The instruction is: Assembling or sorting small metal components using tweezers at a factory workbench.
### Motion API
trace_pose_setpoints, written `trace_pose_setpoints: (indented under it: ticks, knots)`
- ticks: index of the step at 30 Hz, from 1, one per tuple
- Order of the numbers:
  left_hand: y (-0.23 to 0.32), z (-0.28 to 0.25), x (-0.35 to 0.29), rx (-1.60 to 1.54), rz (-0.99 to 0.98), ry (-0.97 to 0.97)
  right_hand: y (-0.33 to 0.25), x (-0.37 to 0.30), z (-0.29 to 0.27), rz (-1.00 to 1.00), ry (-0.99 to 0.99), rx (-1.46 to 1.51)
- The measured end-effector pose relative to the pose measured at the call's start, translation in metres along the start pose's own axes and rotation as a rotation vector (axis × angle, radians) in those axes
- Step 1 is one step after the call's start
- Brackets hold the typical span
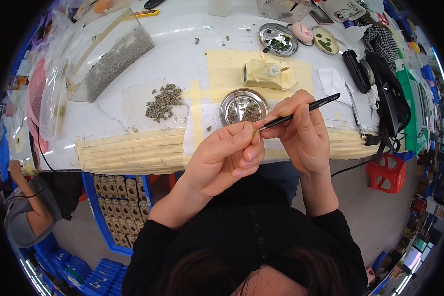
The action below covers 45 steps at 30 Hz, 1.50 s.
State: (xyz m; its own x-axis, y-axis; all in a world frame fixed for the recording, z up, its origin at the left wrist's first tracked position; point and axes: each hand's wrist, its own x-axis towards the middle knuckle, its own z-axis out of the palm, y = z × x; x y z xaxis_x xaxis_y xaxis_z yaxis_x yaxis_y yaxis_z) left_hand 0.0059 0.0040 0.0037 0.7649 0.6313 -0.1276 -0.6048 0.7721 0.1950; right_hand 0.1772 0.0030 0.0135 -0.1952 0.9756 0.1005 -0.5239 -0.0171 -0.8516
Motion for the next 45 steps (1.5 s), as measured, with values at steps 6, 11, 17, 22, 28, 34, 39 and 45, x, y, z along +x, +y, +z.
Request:
trace_pose_setpoints:
  ticks: [6, 11, 17, 22, 28, 34, 39, 45]
  knots:
    - [0.0, 0.002, 0.001, -0.014, 0.016, -0.015, -0.001, 0.0, -0.001, 0.005, 0.003, -0.013]
    - [-0.001, 0.002, 0.001, 0.057, 0.059, -0.007, -0.003, 0.0, 0.002, 0.016, 0.031, 0.019]
    - [-0.01, 0.012, -0.007, 0.815, 0.533, 0.319, -0.005, -0.005, -0.003, -0.075, 0.092, 0.023]
    - [-0.017, 0.009, -0.004, 1.38, 0.903, 0.452, -0.006, -0.013, -0.005, -0.133, 0.088, -0.062]
    - [-0.013, 0.003, 0.007, 1.797, 1.366, 0.29, -0.008, -0.021, -0.001, -0.182, 0.121, -0.169]
    - [-0.014, 0.005, 0.005, 1.967, 1.43, 0.184, -0.011, -0.026, -0.002, -0.21, 0.142, -0.205]
    - [-0.015, 0.004, 0.006, 2.019, 1.444, 0.147, -0.012, -0.029, -0.005, -0.215, 0.146, -0.192]
    - [-0.017, 0.005, 0.009, 2.079, 1.489, 0.099, -0.013, -0.034, -0.01, -0.233, 0.16, -0.191]
